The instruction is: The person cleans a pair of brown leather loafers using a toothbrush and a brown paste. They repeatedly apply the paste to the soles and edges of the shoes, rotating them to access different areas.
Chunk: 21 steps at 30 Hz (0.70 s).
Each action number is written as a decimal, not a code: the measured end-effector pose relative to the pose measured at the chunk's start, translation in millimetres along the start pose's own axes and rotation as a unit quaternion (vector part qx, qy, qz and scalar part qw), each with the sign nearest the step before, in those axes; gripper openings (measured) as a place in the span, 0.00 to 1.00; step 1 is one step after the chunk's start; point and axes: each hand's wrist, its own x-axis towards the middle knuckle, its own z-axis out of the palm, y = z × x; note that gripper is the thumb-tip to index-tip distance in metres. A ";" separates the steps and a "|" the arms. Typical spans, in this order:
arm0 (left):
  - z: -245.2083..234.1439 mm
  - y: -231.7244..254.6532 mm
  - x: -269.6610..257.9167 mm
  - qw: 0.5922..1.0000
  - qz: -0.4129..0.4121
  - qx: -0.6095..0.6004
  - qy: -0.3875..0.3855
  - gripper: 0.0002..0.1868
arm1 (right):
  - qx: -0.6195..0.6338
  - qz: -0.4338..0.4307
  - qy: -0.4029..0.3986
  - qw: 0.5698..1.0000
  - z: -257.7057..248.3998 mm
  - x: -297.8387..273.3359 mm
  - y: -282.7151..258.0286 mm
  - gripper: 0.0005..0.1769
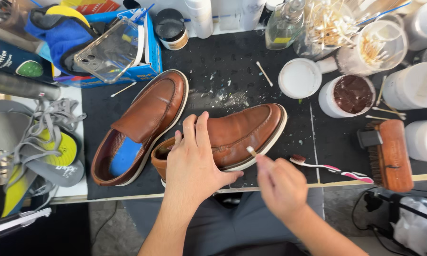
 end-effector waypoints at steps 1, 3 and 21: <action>1.0 2.8 1.2 1.000 -0.014 -0.006 0.001 0.71 | 0.012 -0.027 -0.001 1.000 2.4 2.7 -7.2 0.14; 3.7 8.0 0.9 0.999 -0.044 -0.015 0.003 0.71 | 0.042 -0.079 -0.005 0.996 1.8 7.8 -16.8 0.14; -7.0 -1.6 -2.0 0.996 0.027 -0.034 -0.073 0.68 | 0.028 0.027 -0.042 0.998 -34.6 42.5 -3.6 0.09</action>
